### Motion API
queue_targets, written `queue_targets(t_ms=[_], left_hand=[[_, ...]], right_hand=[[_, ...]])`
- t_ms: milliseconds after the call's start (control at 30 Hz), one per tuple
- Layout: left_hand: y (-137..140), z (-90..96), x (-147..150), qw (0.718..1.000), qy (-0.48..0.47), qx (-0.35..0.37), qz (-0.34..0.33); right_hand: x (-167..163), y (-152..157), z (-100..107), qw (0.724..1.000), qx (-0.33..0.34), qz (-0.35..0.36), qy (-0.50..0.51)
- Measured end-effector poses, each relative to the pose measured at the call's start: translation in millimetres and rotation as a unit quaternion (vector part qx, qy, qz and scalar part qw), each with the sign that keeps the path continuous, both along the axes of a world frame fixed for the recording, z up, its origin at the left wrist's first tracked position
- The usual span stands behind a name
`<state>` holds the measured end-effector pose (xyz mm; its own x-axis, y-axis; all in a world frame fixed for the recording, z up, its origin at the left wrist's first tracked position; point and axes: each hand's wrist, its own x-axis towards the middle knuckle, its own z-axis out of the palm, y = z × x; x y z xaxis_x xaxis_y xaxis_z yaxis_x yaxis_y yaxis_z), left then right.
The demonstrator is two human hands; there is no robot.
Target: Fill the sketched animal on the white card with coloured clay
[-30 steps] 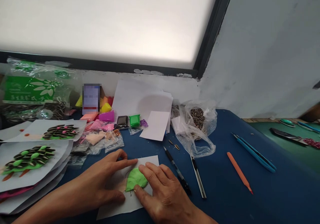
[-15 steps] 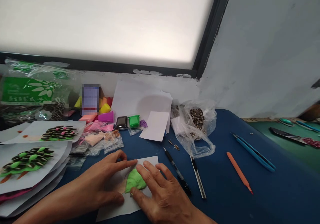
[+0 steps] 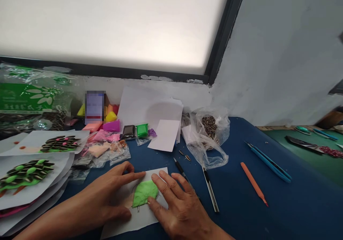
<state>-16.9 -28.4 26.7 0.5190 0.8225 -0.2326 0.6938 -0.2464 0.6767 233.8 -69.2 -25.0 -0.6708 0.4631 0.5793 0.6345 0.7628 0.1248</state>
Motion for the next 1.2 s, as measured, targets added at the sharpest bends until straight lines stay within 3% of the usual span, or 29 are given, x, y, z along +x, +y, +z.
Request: queue_targets(t_ms=[433, 800, 900, 1033, 1200], left_hand=[[0, 0.0, 0, 1.0, 0.013, -0.009, 0.001], [-1, 4.3, 2, 1.0, 0.013, -0.01, -0.004], [-1, 3.4, 2, 1.0, 0.01, -0.007, 0.001], [1, 2.6, 3, 1.0, 0.007, -0.002, -0.009], [0, -1.1, 2, 1.0, -0.006, 0.002, -0.001]], right_hand=[[7, -4, -5, 0.999, -0.016, -0.051, -0.007], [4, -6, -14, 0.999, 0.007, -0.039, 0.003], [7, -7, -8, 0.999, -0.033, -0.037, 0.006], [2, -4, 15, 0.99, -0.105, -0.043, 0.085], [-26, 15, 43, 0.963, -0.257, -0.059, 0.056]])
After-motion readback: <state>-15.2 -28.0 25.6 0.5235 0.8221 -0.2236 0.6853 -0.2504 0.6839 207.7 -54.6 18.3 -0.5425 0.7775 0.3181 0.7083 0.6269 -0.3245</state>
